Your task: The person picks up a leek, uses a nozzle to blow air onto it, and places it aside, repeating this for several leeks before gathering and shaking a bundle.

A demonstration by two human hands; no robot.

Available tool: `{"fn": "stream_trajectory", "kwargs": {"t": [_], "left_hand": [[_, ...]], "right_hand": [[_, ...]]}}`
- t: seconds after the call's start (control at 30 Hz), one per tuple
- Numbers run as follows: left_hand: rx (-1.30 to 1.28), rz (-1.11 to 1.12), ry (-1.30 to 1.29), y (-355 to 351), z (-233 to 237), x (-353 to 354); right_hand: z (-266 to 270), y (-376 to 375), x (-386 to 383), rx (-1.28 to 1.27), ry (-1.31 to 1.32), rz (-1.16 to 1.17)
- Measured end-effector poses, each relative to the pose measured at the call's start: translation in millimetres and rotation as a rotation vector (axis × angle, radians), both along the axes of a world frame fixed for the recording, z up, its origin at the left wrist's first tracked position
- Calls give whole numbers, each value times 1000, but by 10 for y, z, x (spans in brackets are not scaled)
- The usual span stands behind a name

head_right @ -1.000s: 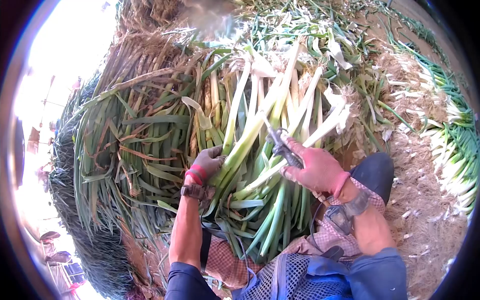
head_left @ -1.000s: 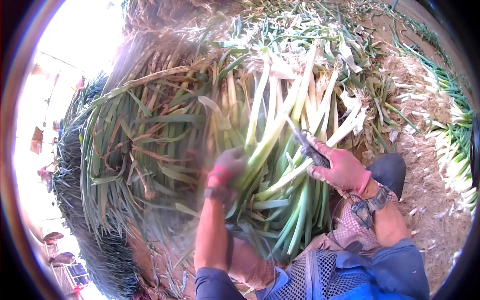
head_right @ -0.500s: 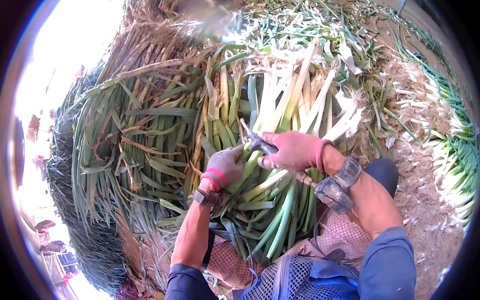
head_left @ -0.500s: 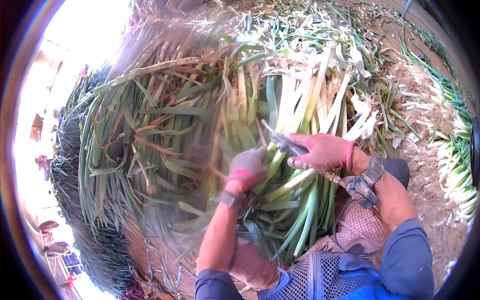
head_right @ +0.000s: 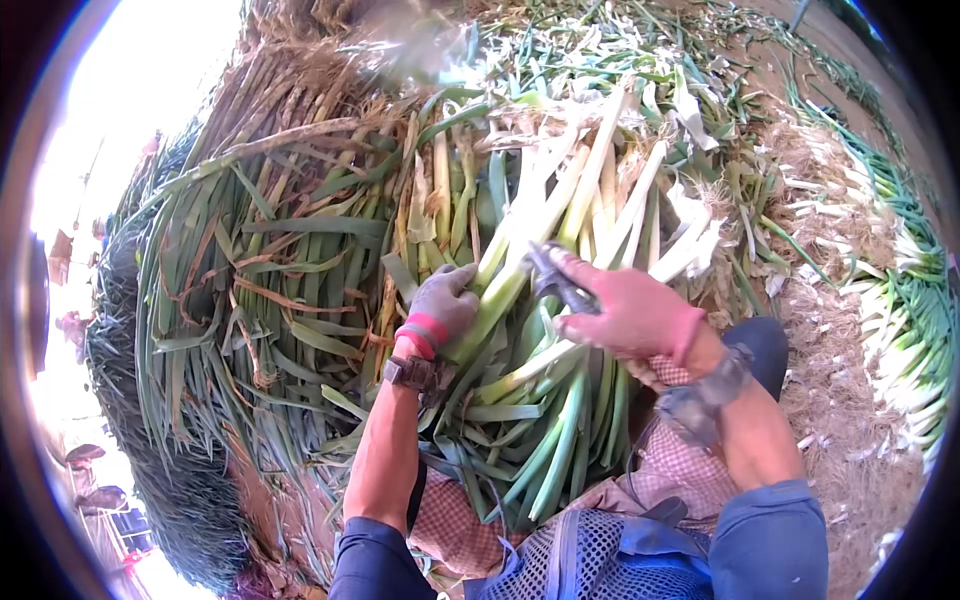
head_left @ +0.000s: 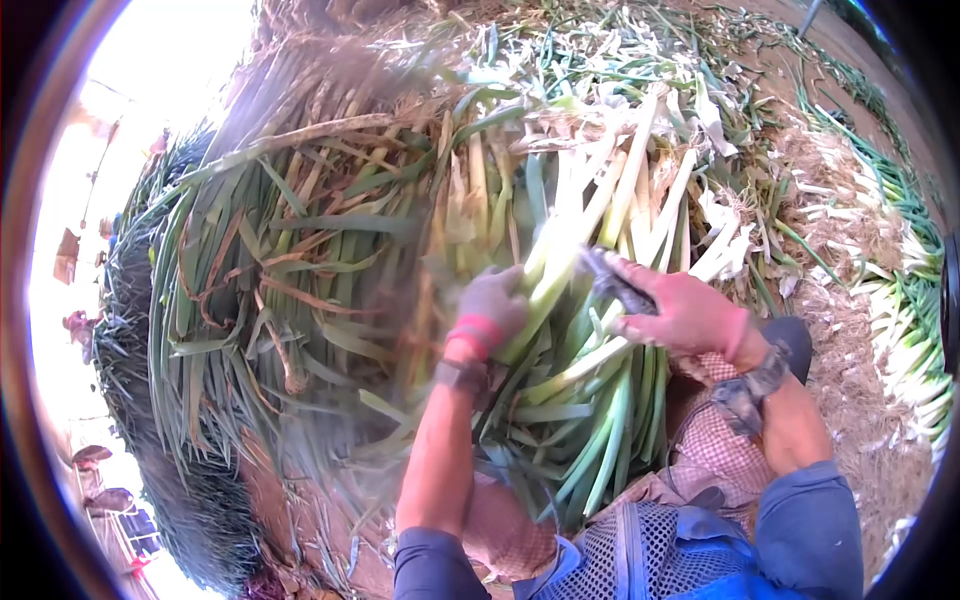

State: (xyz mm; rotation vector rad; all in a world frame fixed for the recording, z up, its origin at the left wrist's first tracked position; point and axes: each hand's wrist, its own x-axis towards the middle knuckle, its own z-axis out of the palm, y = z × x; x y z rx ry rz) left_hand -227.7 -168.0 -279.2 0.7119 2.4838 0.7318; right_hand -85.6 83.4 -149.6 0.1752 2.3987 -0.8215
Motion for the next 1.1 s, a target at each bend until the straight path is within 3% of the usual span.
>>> {"fn": "stream_trajectory", "kwargs": {"t": [0.07, 0.2, 0.27, 0.3, 0.37, 0.43, 0.53, 0.57, 0.63, 0.7, 0.77, 0.8, 0.87, 0.93, 1.0, 1.1], "left_hand": [[-17, 2, -45, 108, 59, -38], [-15, 4, -181, 389, -29, -148], [199, 51, 38, 572, -94, -100], [131, 43, -60, 692, -107, -194], [47, 33, -22, 909, -265, -292], [-86, 33, -51, 1095, -255, -359], [-167, 46, -142, 1207, -108, -398], [-115, 48, -131, 1186, -143, -419], [-114, 69, -140, 1192, -197, -450], [-138, 111, -118, 1245, -274, -487], [-145, 111, -99, 1242, -363, -525], [-152, 114, -79, 1228, -388, -539], [-133, 113, -91, 1196, -409, -581], [-109, 112, -104, 1165, -425, -630], [-18, 111, -157, 1114, -466, -681], [69, 130, -210, 1054, -560, -774]], "right_hand": [[109, 257, 291, -95, 122, -242], [5, 978, 1030, -24, 474, -714], [-178, 1469, 1560, 101, 399, -857], [-358, 1704, 1886, 214, 410, -842], [-628, 1870, 2392, 329, 416, -837], [-751, 1889, 2675, 426, 65, -800], [-859, 1967, 2763, 539, 94, -712], [-647, 1739, 2441, 324, 288, -883], [-272, 1419, 1846, 128, 505, -896], [-143, 1175, 1319, -22, 629, -725], [-69, 924, 782, -13, 552, -556], [-140, 827, 511, -72, 639, -466], [-605, 778, -29, -100, 622, -443], [-932, 784, -537, -3, 433, -475], [-1199, 732, -879, -26, 407, -559], [-1282, 616, -1239, 91, 218, -727]]}}
